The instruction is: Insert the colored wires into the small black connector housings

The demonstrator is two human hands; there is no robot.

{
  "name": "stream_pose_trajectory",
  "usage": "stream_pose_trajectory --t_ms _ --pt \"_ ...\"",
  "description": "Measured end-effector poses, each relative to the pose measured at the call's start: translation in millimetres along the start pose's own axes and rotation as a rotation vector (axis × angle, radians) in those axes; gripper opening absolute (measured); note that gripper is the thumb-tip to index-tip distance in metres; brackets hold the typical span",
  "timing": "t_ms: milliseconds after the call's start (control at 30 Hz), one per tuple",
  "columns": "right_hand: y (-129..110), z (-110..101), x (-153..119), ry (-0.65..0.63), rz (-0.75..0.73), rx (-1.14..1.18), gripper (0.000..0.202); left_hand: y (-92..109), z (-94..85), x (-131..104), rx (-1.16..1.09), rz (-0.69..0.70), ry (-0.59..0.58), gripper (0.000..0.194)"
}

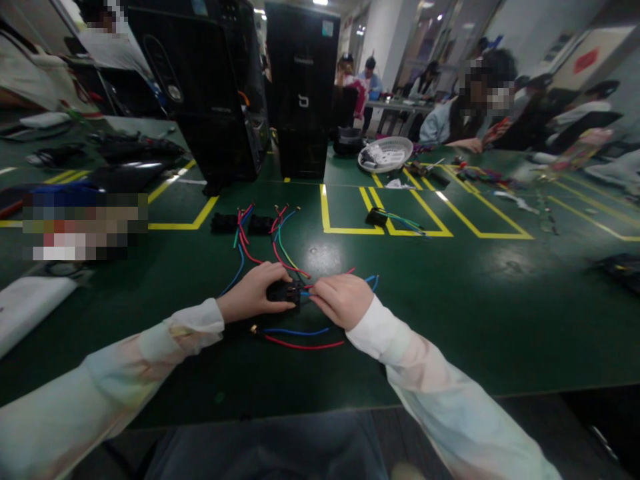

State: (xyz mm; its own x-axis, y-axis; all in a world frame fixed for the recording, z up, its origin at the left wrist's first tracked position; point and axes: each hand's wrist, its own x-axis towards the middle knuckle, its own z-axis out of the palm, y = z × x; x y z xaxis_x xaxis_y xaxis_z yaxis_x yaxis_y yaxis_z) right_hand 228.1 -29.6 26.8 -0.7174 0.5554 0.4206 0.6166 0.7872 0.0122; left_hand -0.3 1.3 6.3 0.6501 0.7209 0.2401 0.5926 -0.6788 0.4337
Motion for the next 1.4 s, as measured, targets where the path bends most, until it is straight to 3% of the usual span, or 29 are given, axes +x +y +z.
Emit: stream_pose_trajectory --t_ms 167,567,933,1167,1400 --pt "3 4 5 -0.049 0.042 -0.022 0.029 -2 -1.9 0 -0.024 0.035 -0.053 0.038" --pt "3 10 -4 -0.103 0.041 0.156 0.019 2 -0.7 -1 0.004 -0.021 -0.011 0.038" --pt "7 19 2 -0.072 0.170 0.217 0.020 0 0.4 0 0.034 0.010 -0.005 0.039" --pt "5 15 0 -0.046 0.059 0.161 0.022 2 1.0 -1 0.011 -0.007 0.003 0.039" --pt "9 18 5 -0.016 0.121 0.161 0.023 1 0.0 0 0.004 0.031 -0.019 0.037"
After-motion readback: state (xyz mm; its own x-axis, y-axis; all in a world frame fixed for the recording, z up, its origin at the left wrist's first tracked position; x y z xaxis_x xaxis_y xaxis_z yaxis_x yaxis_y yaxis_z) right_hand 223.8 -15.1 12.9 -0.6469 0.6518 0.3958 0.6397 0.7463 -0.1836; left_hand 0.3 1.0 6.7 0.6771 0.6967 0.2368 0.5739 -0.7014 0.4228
